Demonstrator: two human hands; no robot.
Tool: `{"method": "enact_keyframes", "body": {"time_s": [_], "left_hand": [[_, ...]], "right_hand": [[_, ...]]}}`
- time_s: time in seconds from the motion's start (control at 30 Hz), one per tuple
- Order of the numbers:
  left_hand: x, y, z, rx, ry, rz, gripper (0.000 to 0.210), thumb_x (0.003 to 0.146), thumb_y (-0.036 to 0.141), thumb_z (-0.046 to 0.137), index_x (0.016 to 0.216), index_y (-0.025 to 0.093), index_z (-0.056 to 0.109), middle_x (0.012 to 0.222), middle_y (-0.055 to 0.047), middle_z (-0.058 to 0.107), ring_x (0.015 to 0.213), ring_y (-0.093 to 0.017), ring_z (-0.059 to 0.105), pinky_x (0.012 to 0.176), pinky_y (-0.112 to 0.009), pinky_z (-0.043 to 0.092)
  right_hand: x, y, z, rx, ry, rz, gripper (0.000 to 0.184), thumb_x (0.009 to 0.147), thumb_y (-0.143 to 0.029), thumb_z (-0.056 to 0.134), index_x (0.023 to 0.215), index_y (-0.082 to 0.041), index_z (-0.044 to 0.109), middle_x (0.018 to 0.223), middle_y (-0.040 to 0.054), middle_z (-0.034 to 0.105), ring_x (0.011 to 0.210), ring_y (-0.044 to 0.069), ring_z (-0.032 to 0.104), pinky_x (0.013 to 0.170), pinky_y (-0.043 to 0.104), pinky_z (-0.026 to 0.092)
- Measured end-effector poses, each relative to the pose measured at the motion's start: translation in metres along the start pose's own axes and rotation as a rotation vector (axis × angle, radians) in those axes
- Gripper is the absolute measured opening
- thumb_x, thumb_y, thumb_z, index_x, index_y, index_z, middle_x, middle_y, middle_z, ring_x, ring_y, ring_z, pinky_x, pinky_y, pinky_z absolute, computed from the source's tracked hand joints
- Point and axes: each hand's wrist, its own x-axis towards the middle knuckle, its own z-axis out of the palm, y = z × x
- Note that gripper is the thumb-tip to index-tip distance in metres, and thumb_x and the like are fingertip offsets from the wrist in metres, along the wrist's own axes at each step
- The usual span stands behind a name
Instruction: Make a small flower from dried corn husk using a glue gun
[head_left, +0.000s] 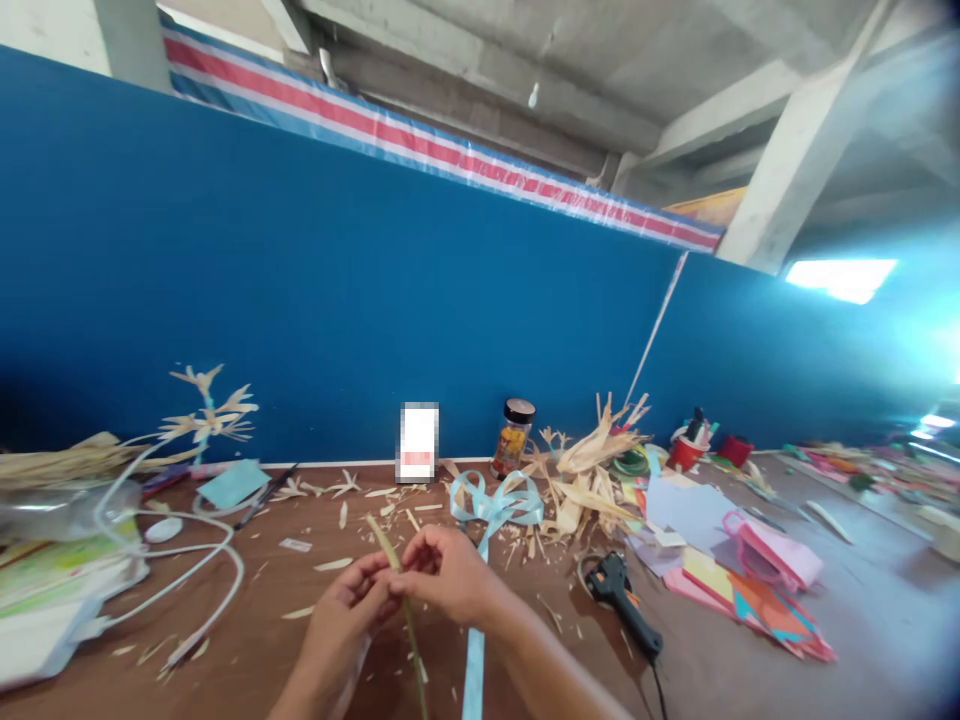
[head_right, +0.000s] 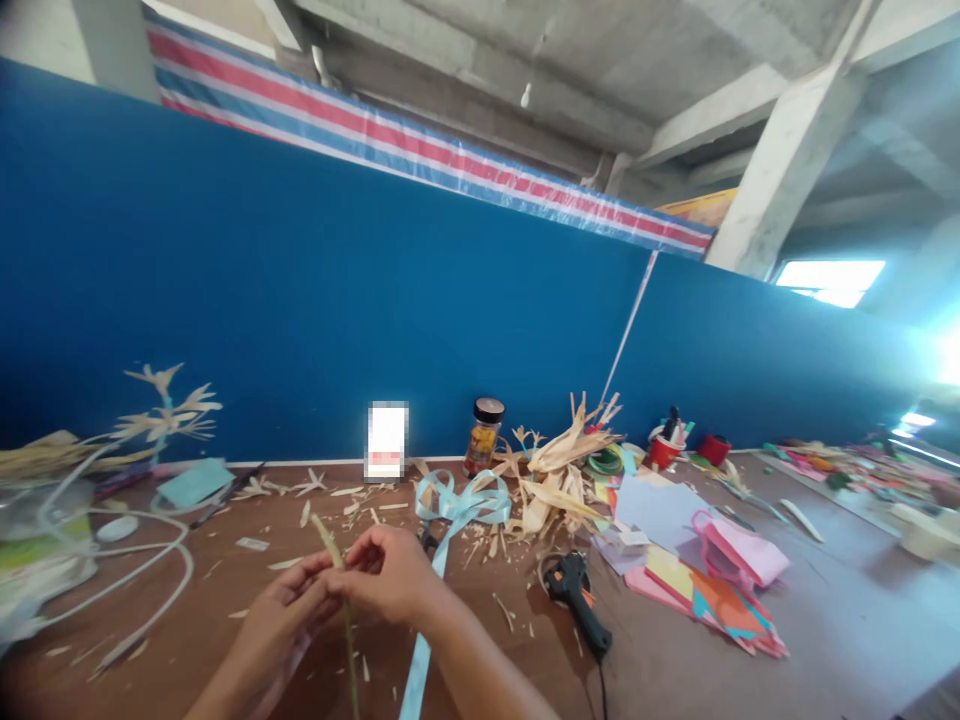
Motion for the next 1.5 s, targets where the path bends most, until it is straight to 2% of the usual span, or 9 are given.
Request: {"method": "enact_keyframes", "body": {"time_s": [0.13,0.2,0.37,0.53,0.73,0.87,1.13,1.37,1.5], "left_hand": [[0.007,0.001,0.009,0.003,-0.034,-0.009,0.027,0.056,0.022,0.075,0.077,0.014,0.061,0.07,-0.001,0.066,0.064,-0.013,0.062,0.065,-0.022,0.048],[0.009,-0.003,0.012,-0.007,-0.064,0.016,0.023,0.06,0.025,0.072,0.077,0.014,0.061,0.072,-0.002,0.066,0.067,-0.013,0.061,0.067,-0.024,0.047],[0.008,-0.019,0.018,-0.008,-0.109,0.016,0.027,0.06,0.03,0.072,0.079,0.013,0.062,0.07,-0.003,0.063,0.061,-0.013,0.058,0.058,-0.023,0.044],[0.009,-0.028,0.011,0.004,-0.136,-0.006,0.028,0.054,0.029,0.076,0.068,0.014,0.058,0.055,0.003,0.055,0.047,-0.007,0.048,0.048,-0.019,0.038],[0.012,-0.027,0.002,0.115,-0.182,0.019,0.026,0.053,0.029,0.076,0.061,0.014,0.055,0.05,0.004,0.051,0.045,-0.007,0.043,0.044,-0.018,0.034],[0.013,-0.033,-0.001,0.146,-0.149,0.017,0.027,0.052,0.032,0.076,0.059,0.014,0.056,0.049,0.003,0.051,0.042,-0.006,0.042,0.042,-0.018,0.034],[0.015,-0.041,-0.004,0.142,-0.117,-0.068,0.028,0.053,0.035,0.074,0.056,0.015,0.056,0.046,0.003,0.049,0.041,-0.006,0.041,0.042,-0.019,0.035],[0.013,-0.039,-0.006,0.036,-0.153,-0.156,0.028,0.058,0.034,0.072,0.059,0.016,0.05,0.051,0.003,0.052,0.045,-0.007,0.044,0.044,-0.017,0.033],[0.01,-0.033,-0.003,0.065,-0.158,-0.162,0.026,0.063,0.031,0.069,0.06,0.016,0.049,0.056,0.003,0.055,0.046,-0.007,0.045,0.045,-0.017,0.033]], "right_hand": [[0.005,0.008,-0.008,0.177,-0.044,-0.006,0.019,0.064,-0.02,0.065,0.08,-0.018,0.055,0.062,-0.0054,0.052,0.052,0.008,0.047,0.05,0.019,0.037],[0.005,0.014,-0.012,0.237,-0.015,-0.012,0.018,0.064,-0.02,0.065,0.079,-0.018,0.055,0.062,-0.0053,0.052,0.053,0.008,0.048,0.05,0.019,0.037],[0.003,0.023,-0.017,0.342,0.075,0.001,0.021,0.064,-0.025,0.068,0.077,-0.017,0.055,0.063,-0.0041,0.055,0.055,0.009,0.05,0.053,0.02,0.037],[-0.002,0.018,-0.014,0.462,0.113,0.094,0.025,0.06,-0.027,0.072,0.076,-0.017,0.055,0.058,-0.0061,0.051,0.05,0.007,0.046,0.048,0.019,0.035],[-0.003,0.018,-0.007,0.604,0.042,0.189,0.03,0.057,-0.03,0.074,0.075,-0.016,0.055,0.06,-0.0044,0.055,0.049,0.007,0.047,0.045,0.016,0.032],[-0.004,0.022,-0.005,0.635,0.023,0.235,0.03,0.056,-0.031,0.075,0.074,-0.017,0.055,0.059,-0.0052,0.055,0.048,0.007,0.047,0.045,0.016,0.031],[-0.005,0.026,-0.008,0.644,-0.001,0.224,0.027,0.06,-0.031,0.073,0.076,-0.016,0.057,0.058,-0.0065,0.052,0.048,0.006,0.046,0.046,0.016,0.033],[-0.003,0.027,-0.003,0.649,0.02,0.211,0.025,0.062,-0.028,0.071,0.077,-0.015,0.055,0.058,-0.0058,0.054,0.047,0.005,0.048,0.048,0.017,0.038],[-0.001,0.028,-0.002,0.611,0.051,0.196,0.024,0.061,-0.028,0.07,0.073,-0.014,0.054,0.055,-0.0062,0.052,0.046,0.005,0.047,0.048,0.018,0.04]]}}
